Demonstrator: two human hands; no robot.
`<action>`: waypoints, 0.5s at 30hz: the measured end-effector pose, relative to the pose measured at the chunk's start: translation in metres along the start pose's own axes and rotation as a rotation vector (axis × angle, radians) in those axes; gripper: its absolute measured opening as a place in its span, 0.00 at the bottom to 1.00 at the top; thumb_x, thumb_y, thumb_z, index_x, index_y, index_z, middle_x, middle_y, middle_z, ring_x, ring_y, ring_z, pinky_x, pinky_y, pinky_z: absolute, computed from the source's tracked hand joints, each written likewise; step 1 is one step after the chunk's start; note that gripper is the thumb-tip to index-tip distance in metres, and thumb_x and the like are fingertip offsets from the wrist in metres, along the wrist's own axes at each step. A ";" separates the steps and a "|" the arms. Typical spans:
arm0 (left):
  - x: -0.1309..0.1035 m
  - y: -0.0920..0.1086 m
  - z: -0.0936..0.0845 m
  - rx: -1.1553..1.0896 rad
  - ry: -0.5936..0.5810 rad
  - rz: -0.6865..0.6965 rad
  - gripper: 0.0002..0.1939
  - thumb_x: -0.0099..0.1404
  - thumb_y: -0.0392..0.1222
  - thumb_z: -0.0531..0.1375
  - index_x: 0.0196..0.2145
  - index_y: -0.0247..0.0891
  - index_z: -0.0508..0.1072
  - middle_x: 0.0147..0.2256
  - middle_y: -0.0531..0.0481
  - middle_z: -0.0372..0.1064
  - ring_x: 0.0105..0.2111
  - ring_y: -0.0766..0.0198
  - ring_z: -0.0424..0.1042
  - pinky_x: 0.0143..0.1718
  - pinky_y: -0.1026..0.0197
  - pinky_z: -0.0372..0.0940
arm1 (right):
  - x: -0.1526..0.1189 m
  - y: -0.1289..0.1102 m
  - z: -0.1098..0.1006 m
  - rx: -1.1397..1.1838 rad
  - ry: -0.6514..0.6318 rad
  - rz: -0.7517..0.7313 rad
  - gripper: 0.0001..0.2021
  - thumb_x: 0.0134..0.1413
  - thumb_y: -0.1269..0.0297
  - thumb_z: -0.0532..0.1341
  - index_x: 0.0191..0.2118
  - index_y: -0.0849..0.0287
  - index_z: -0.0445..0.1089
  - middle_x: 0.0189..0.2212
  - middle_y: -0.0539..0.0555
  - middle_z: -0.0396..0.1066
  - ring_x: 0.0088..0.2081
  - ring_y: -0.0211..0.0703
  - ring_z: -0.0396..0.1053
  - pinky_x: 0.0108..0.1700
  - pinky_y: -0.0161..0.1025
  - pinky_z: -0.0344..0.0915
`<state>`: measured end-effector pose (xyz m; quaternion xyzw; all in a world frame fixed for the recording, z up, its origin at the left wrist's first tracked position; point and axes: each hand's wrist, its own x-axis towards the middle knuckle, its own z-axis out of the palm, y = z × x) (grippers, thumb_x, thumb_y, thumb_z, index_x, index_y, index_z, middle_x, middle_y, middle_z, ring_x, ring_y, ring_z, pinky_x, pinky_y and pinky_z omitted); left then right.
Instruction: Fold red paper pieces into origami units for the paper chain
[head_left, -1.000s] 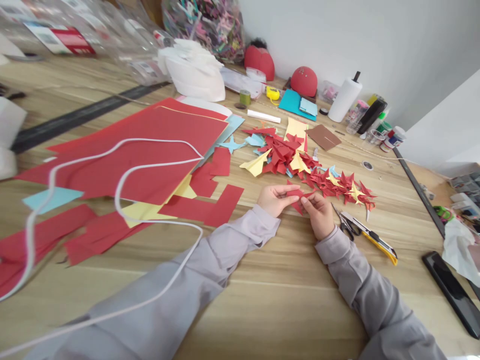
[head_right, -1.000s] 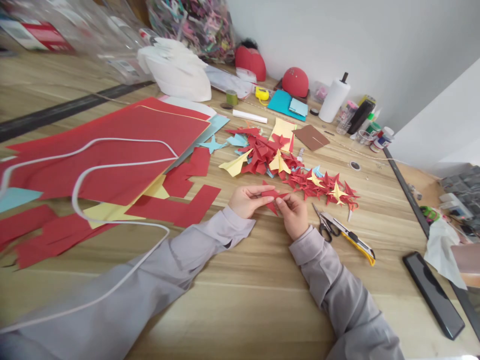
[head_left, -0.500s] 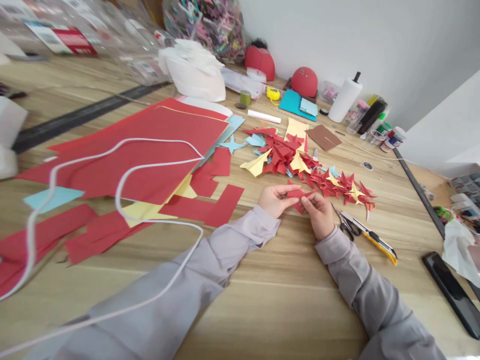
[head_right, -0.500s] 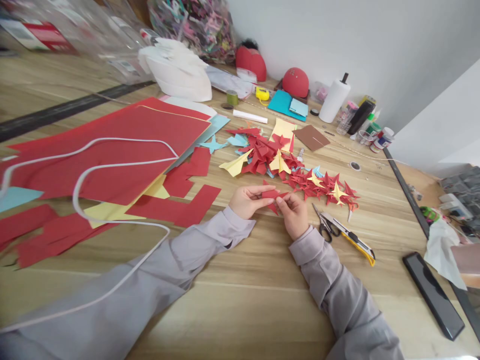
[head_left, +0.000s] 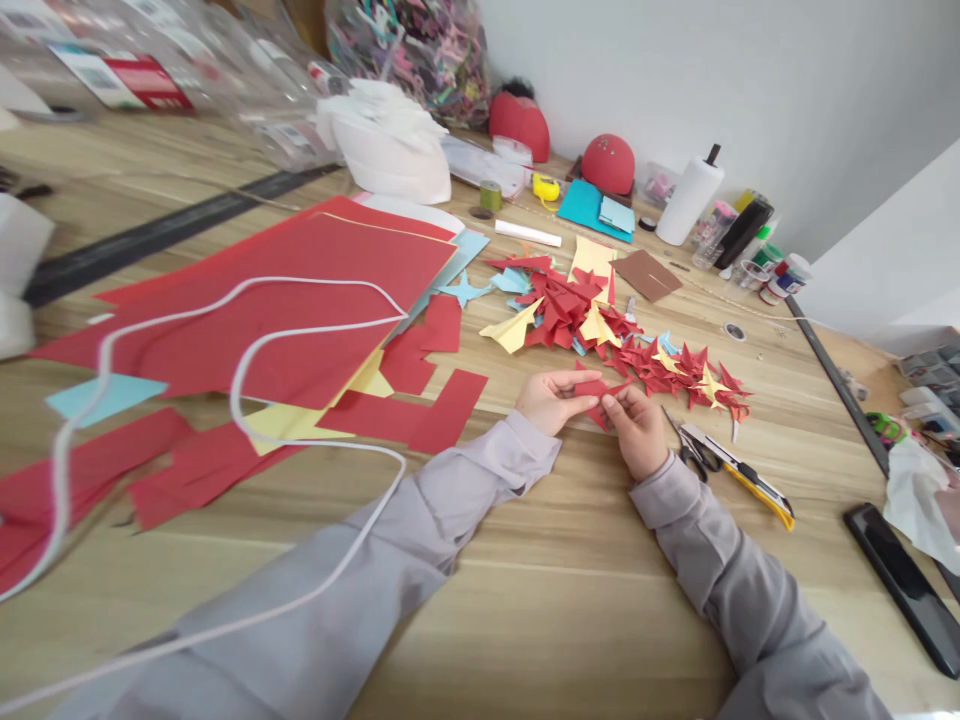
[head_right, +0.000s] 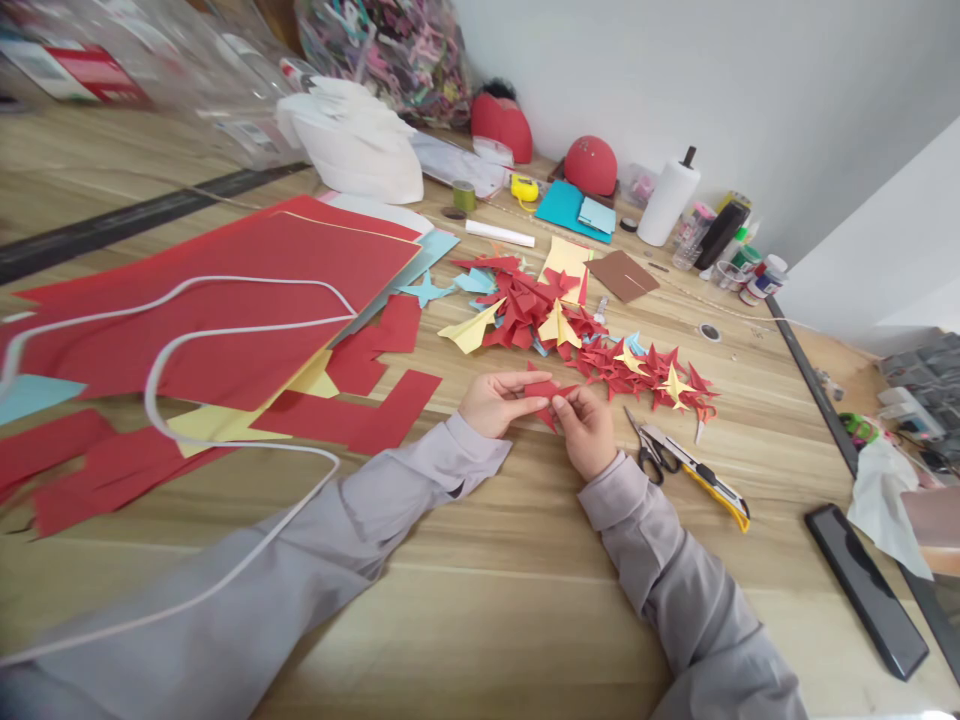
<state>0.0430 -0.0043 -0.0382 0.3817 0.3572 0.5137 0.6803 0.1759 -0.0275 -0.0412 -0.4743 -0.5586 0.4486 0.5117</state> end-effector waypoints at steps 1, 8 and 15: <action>0.000 0.000 0.000 -0.003 -0.002 -0.001 0.23 0.35 0.37 0.69 0.34 0.32 0.76 0.33 0.44 0.75 0.37 0.55 0.73 0.43 0.53 0.66 | 0.000 0.000 0.000 0.004 0.002 0.000 0.12 0.46 0.55 0.60 0.23 0.58 0.62 0.19 0.46 0.64 0.20 0.33 0.59 0.22 0.33 0.57; 0.000 0.000 0.001 0.018 0.029 0.013 0.23 0.35 0.37 0.69 0.33 0.32 0.76 0.32 0.45 0.75 0.35 0.57 0.73 0.42 0.54 0.67 | 0.000 -0.001 0.000 0.006 -0.005 0.000 0.12 0.46 0.56 0.61 0.23 0.59 0.63 0.19 0.47 0.65 0.21 0.32 0.60 0.24 0.32 0.59; 0.003 -0.003 -0.002 -0.011 -0.001 -0.002 0.21 0.35 0.36 0.69 0.32 0.32 0.76 0.30 0.45 0.75 0.31 0.60 0.73 0.40 0.55 0.67 | -0.001 -0.001 -0.001 0.049 -0.033 0.035 0.11 0.45 0.56 0.61 0.25 0.59 0.66 0.20 0.48 0.67 0.23 0.34 0.63 0.25 0.33 0.60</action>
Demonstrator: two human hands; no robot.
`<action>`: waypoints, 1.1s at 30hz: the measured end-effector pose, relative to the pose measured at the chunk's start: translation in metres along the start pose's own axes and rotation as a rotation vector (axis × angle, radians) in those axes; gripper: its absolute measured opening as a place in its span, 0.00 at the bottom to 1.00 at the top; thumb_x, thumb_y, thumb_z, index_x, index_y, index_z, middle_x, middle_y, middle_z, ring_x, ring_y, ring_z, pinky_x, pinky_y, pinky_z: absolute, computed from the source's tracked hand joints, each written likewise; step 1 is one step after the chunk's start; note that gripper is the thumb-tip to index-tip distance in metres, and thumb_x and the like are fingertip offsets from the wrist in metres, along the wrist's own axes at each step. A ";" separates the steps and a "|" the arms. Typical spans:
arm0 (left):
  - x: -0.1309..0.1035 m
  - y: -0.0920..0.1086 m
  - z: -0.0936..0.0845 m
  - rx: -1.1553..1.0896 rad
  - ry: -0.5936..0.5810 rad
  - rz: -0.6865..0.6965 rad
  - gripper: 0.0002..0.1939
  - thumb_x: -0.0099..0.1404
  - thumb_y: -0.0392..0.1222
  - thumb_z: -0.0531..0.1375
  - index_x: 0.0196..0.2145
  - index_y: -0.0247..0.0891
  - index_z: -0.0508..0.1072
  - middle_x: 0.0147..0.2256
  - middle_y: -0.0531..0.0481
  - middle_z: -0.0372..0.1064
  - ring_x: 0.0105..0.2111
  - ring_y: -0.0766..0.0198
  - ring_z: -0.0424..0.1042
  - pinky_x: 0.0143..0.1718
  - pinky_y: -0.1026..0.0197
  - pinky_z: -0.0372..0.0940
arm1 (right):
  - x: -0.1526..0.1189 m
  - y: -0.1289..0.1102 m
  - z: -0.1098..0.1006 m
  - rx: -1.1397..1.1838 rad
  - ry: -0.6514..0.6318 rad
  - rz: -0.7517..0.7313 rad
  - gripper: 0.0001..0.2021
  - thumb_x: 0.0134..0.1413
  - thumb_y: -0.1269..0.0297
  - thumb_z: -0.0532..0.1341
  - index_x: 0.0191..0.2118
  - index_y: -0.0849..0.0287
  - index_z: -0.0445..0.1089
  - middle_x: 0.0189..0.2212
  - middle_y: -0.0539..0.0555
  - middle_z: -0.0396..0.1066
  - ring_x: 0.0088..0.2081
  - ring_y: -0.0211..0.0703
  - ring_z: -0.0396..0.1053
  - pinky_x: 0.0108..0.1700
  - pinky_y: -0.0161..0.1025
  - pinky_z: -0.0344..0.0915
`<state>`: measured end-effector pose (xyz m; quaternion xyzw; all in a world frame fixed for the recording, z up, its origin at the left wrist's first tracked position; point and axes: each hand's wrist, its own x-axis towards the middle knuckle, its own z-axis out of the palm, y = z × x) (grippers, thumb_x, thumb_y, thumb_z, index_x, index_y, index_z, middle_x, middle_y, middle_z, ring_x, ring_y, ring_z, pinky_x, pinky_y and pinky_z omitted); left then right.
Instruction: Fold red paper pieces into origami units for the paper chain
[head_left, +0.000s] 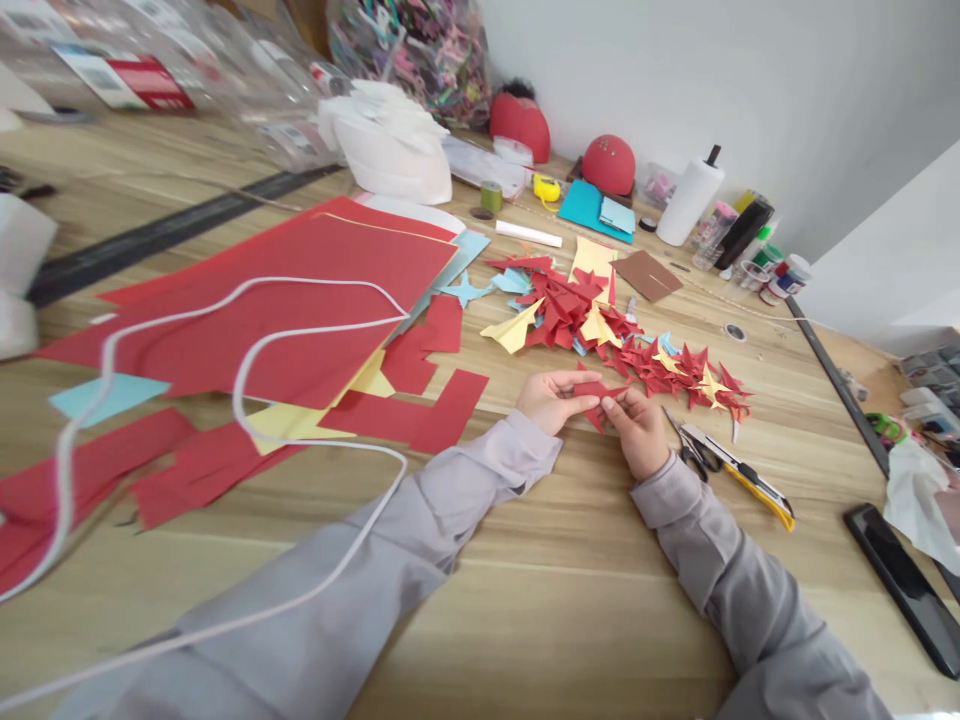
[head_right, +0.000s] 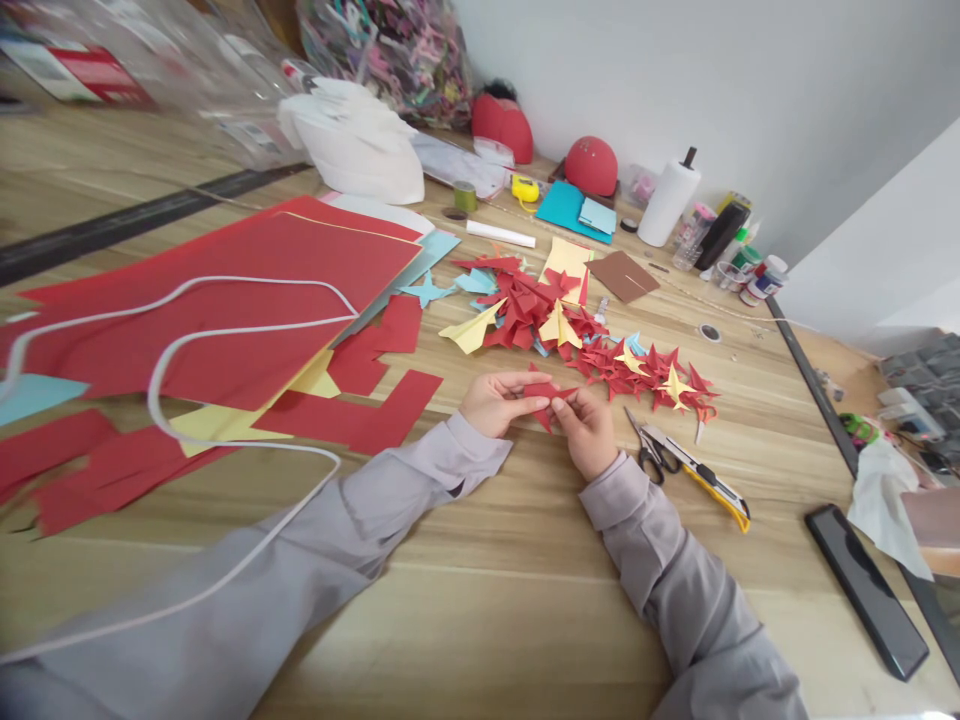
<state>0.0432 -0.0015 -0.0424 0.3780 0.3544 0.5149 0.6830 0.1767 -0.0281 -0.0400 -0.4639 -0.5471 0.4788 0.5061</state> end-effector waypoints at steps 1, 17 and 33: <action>0.001 0.000 0.000 -0.016 -0.008 -0.005 0.21 0.35 0.36 0.69 0.32 0.32 0.76 0.29 0.46 0.75 0.31 0.60 0.73 0.40 0.55 0.67 | 0.000 0.000 0.000 0.005 -0.003 0.004 0.11 0.45 0.56 0.61 0.25 0.59 0.66 0.20 0.48 0.68 0.23 0.34 0.63 0.25 0.33 0.61; 0.004 -0.004 -0.003 -0.139 -0.021 -0.025 0.21 0.35 0.33 0.69 0.32 0.33 0.76 0.30 0.47 0.75 0.28 0.64 0.73 0.36 0.60 0.68 | 0.000 -0.002 0.000 -0.014 -0.021 -0.012 0.11 0.46 0.56 0.60 0.24 0.59 0.66 0.19 0.48 0.66 0.22 0.33 0.62 0.26 0.33 0.61; 0.005 -0.004 -0.003 -0.143 -0.035 -0.043 0.21 0.34 0.33 0.69 0.31 0.33 0.76 0.27 0.49 0.74 0.26 0.66 0.72 0.35 0.62 0.66 | -0.001 -0.005 0.000 -0.006 -0.019 0.021 0.11 0.43 0.55 0.62 0.23 0.58 0.67 0.20 0.48 0.68 0.22 0.34 0.63 0.26 0.34 0.62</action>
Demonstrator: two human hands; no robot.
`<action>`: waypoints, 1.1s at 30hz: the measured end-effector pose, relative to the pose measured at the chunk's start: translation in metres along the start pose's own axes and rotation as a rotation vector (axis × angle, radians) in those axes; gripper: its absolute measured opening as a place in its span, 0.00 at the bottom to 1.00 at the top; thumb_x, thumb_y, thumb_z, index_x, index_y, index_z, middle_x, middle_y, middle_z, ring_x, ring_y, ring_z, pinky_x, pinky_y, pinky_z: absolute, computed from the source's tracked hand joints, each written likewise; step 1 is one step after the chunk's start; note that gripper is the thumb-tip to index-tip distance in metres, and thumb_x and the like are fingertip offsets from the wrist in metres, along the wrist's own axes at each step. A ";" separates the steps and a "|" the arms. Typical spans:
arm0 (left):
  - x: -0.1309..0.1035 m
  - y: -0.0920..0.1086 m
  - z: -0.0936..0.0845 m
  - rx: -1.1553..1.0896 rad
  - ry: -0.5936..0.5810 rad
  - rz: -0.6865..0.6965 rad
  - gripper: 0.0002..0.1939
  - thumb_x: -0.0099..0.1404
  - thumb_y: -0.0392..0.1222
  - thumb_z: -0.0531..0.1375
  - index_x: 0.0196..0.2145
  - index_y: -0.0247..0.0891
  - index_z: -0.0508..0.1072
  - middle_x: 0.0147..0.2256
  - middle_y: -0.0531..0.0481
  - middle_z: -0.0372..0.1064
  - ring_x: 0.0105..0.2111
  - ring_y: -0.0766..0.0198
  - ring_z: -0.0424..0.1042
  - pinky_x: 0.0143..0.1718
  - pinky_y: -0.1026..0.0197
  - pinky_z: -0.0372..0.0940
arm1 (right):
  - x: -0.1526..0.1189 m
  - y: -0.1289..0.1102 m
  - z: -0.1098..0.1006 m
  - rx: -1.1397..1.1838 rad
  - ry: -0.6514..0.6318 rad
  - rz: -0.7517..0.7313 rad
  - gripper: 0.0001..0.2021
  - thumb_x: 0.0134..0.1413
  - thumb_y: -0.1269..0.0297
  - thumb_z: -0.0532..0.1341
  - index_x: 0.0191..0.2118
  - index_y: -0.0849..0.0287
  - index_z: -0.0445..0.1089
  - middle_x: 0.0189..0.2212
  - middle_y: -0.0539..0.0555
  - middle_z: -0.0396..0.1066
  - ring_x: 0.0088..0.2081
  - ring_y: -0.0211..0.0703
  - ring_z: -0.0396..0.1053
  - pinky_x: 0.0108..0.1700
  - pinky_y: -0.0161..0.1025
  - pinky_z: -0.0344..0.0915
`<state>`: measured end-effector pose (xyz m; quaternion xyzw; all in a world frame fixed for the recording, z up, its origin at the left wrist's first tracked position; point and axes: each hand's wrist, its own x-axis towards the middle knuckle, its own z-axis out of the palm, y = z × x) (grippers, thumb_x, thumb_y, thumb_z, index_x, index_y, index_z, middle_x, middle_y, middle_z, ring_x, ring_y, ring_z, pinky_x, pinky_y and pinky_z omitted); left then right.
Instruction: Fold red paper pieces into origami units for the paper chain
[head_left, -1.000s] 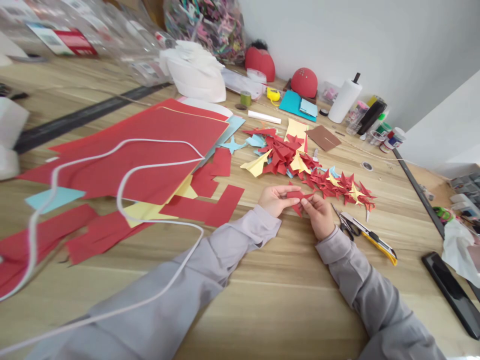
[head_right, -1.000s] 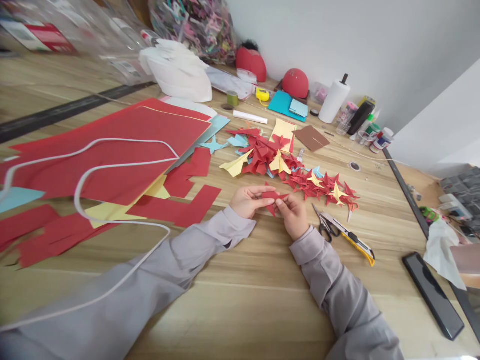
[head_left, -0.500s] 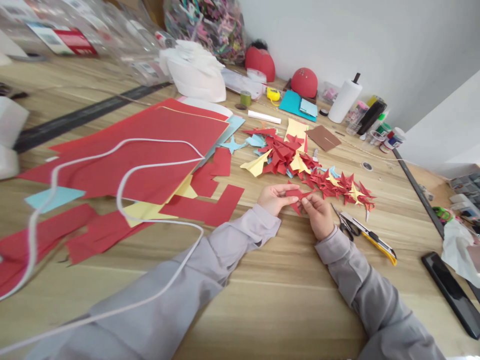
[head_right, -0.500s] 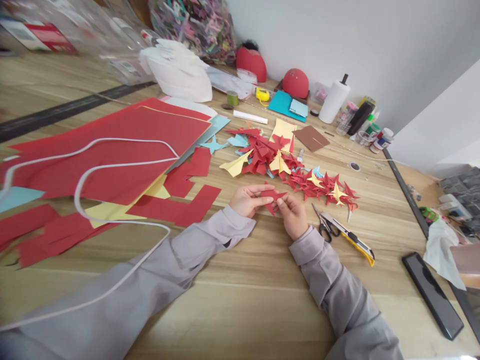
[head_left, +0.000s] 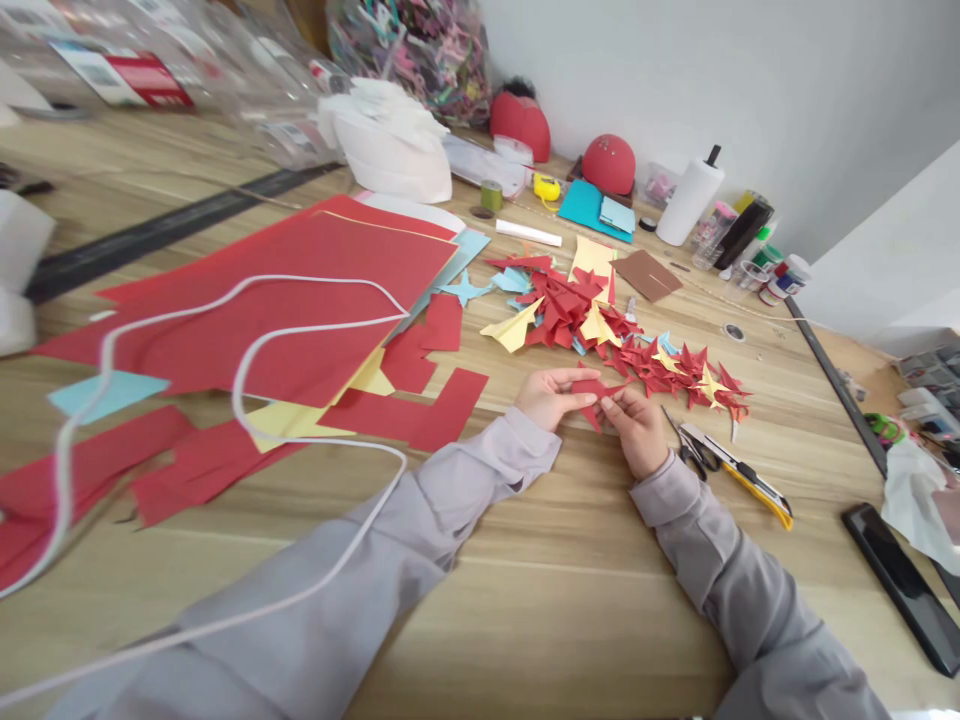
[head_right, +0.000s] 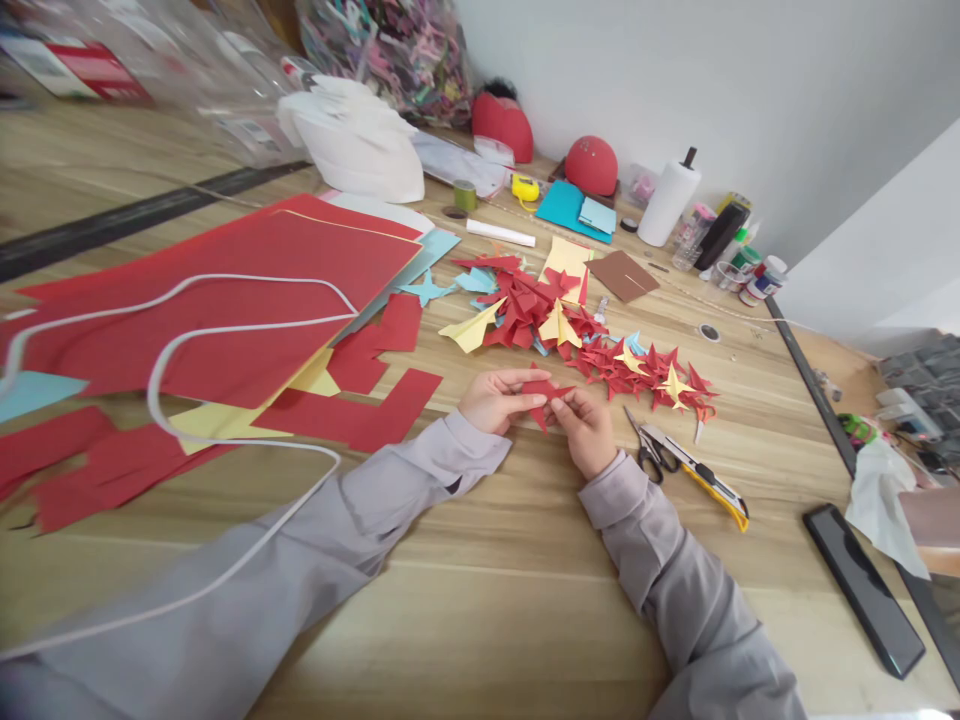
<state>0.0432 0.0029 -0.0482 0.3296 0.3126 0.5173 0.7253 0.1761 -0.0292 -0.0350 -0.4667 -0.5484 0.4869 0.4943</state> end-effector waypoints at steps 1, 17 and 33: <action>0.000 0.000 0.000 0.004 -0.003 0.005 0.21 0.34 0.33 0.69 0.32 0.33 0.76 0.27 0.49 0.75 0.27 0.66 0.72 0.35 0.61 0.66 | 0.000 -0.001 0.000 0.003 0.007 0.002 0.11 0.43 0.56 0.62 0.23 0.59 0.66 0.20 0.49 0.68 0.22 0.34 0.63 0.26 0.34 0.62; 0.000 -0.003 0.003 0.045 0.061 0.142 0.25 0.38 0.36 0.68 0.38 0.35 0.74 0.30 0.49 0.74 0.29 0.64 0.72 0.38 0.58 0.66 | 0.000 0.002 0.001 -0.023 0.115 -0.014 0.11 0.44 0.56 0.61 0.23 0.59 0.67 0.17 0.47 0.66 0.21 0.34 0.62 0.26 0.34 0.60; -0.005 -0.001 0.005 0.260 0.013 0.212 0.20 0.48 0.36 0.61 0.41 0.39 0.73 0.38 0.47 0.70 0.27 0.69 0.68 0.29 0.64 0.64 | 0.004 0.005 -0.004 0.124 0.236 0.010 0.11 0.42 0.58 0.63 0.24 0.60 0.64 0.19 0.47 0.66 0.20 0.32 0.58 0.24 0.32 0.55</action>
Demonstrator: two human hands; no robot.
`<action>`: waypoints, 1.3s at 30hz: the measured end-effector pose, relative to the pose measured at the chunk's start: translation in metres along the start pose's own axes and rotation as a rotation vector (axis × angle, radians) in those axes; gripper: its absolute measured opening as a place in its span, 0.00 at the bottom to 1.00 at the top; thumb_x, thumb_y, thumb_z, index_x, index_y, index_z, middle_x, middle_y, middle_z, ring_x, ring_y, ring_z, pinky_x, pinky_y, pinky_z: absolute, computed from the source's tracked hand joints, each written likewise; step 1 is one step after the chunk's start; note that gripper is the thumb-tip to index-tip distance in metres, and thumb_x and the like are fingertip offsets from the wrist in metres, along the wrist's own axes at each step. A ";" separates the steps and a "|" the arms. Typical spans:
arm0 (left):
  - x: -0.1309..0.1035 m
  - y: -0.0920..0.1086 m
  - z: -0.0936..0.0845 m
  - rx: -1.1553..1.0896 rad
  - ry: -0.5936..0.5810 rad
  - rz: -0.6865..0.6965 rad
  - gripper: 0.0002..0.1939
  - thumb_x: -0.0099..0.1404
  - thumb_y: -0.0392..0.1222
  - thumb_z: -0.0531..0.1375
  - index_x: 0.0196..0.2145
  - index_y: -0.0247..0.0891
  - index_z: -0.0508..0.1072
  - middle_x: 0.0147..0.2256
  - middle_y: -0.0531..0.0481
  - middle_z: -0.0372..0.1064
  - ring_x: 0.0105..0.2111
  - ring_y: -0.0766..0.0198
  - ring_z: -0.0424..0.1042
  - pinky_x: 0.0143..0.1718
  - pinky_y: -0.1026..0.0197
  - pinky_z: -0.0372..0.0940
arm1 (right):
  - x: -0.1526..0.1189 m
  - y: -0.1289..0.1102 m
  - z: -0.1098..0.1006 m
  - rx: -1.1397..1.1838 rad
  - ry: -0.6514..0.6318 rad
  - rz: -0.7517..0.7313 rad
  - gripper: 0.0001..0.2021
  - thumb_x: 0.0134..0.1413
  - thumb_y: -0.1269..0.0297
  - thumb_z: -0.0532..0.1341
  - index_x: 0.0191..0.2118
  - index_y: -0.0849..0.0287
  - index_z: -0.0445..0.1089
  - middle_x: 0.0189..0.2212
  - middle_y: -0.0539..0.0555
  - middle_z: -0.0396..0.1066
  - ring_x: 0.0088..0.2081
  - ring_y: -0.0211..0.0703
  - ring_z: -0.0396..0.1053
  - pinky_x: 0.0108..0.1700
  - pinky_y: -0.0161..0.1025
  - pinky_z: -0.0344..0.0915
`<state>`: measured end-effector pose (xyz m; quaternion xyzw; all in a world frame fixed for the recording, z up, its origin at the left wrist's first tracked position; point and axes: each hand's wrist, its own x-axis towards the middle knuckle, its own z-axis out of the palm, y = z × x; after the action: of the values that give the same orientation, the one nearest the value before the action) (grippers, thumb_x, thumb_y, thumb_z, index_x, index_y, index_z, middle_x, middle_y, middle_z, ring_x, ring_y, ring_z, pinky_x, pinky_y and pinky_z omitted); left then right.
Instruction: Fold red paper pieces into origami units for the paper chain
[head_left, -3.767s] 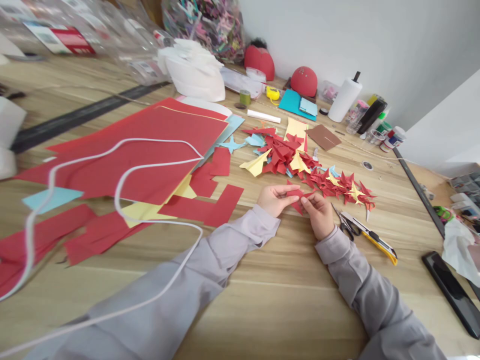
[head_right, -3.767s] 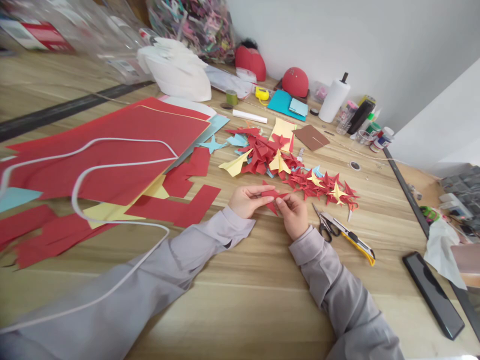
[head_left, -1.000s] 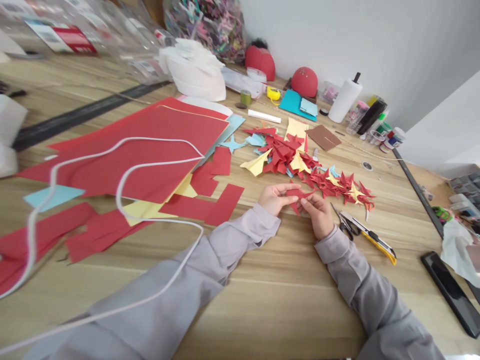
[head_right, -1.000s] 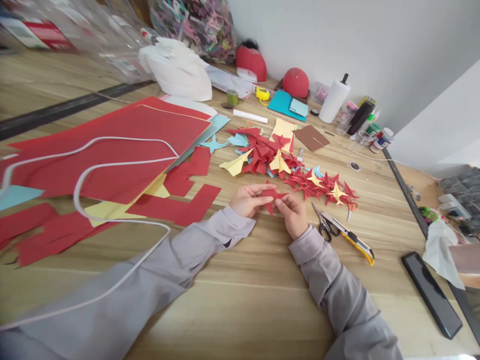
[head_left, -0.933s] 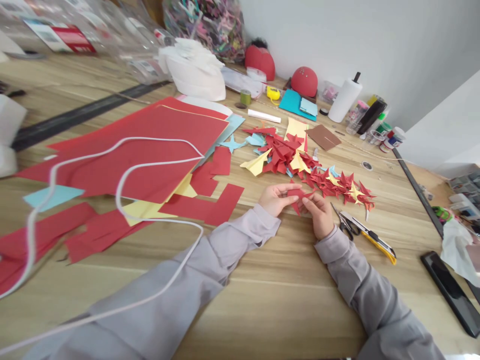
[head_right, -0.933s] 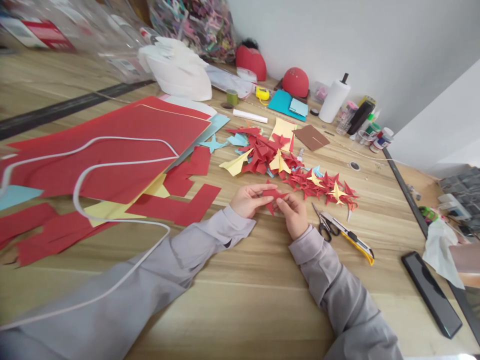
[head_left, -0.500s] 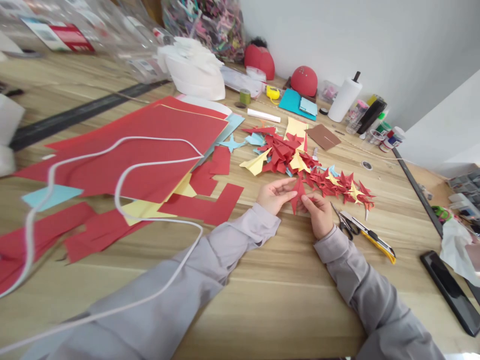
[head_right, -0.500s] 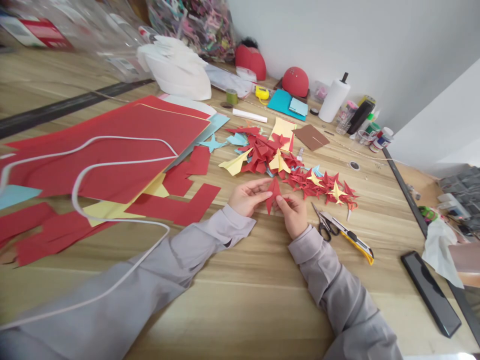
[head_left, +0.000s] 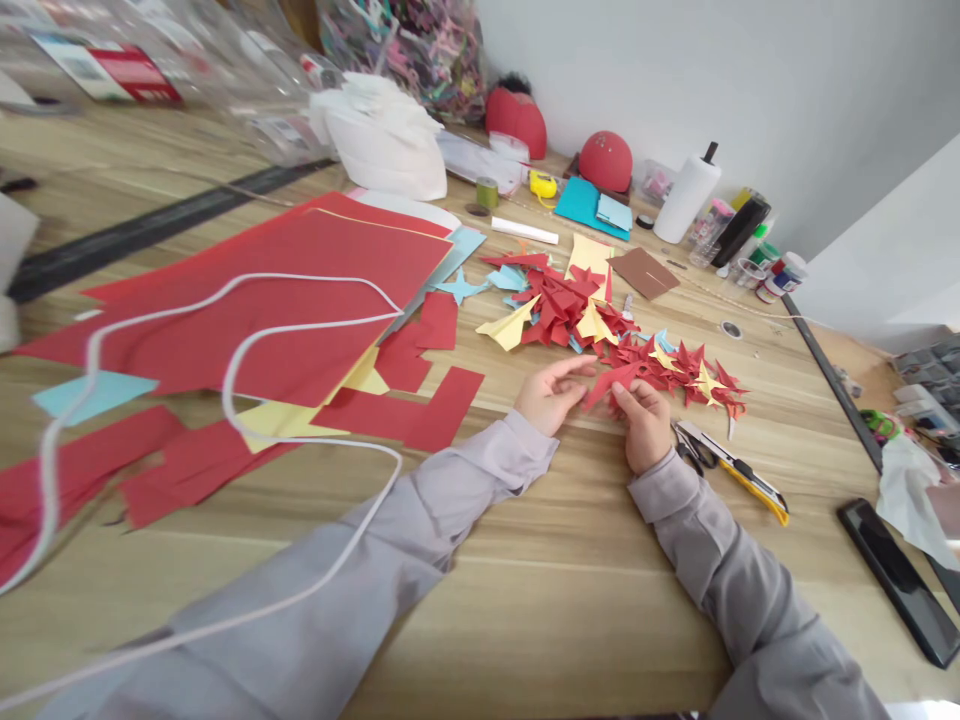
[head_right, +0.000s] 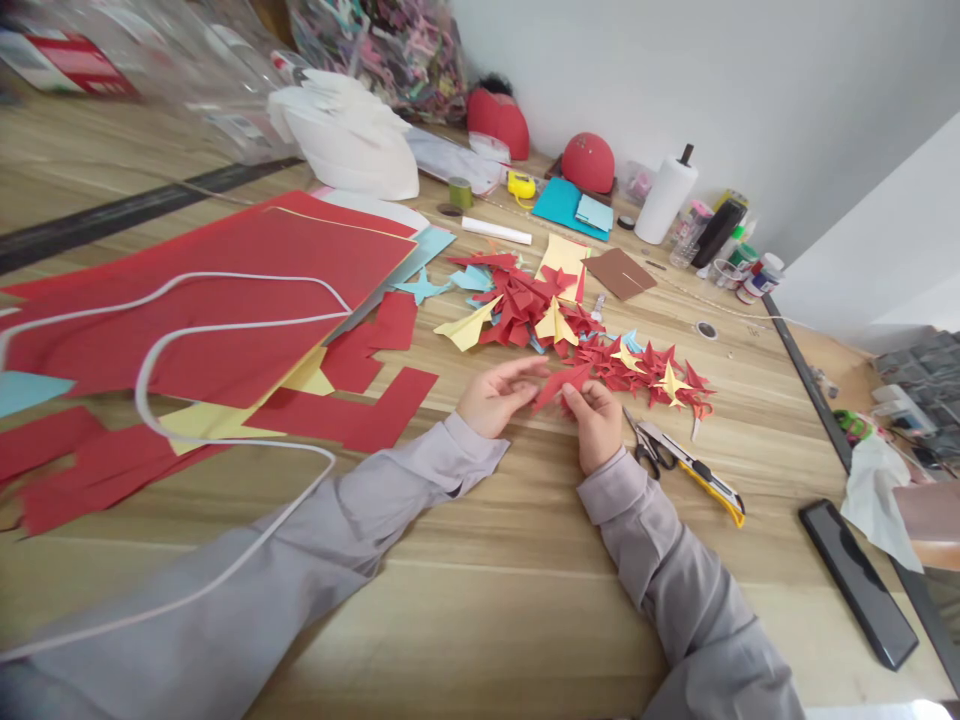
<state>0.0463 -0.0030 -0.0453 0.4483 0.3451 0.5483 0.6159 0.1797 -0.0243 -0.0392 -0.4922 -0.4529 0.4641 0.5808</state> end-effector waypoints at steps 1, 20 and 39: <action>-0.002 0.002 0.001 0.078 -0.024 0.058 0.19 0.48 0.35 0.60 0.41 0.39 0.74 0.39 0.47 0.69 0.28 0.68 0.68 0.31 0.65 0.64 | 0.001 0.001 -0.001 0.018 0.002 0.003 0.11 0.42 0.58 0.63 0.24 0.60 0.65 0.19 0.47 0.66 0.20 0.32 0.58 0.24 0.32 0.55; -0.008 0.003 0.007 0.224 0.026 0.207 0.07 0.48 0.42 0.64 0.26 0.37 0.76 0.31 0.46 0.72 0.34 0.62 0.69 0.38 0.61 0.64 | 0.000 -0.002 -0.001 0.015 -0.095 0.004 0.10 0.42 0.58 0.63 0.31 0.58 0.71 0.24 0.48 0.70 0.24 0.35 0.63 0.30 0.35 0.62; -0.004 0.013 0.009 -0.026 0.116 -0.078 0.13 0.38 0.40 0.68 0.20 0.33 0.69 0.18 0.53 0.68 0.18 0.69 0.66 0.26 0.62 0.65 | -0.003 0.003 -0.001 0.088 -0.139 0.065 0.06 0.42 0.63 0.64 0.30 0.57 0.71 0.23 0.48 0.72 0.23 0.34 0.66 0.30 0.35 0.64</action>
<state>0.0490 -0.0081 -0.0307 0.3942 0.3903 0.5532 0.6215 0.1803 -0.0274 -0.0422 -0.4470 -0.4552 0.5352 0.5537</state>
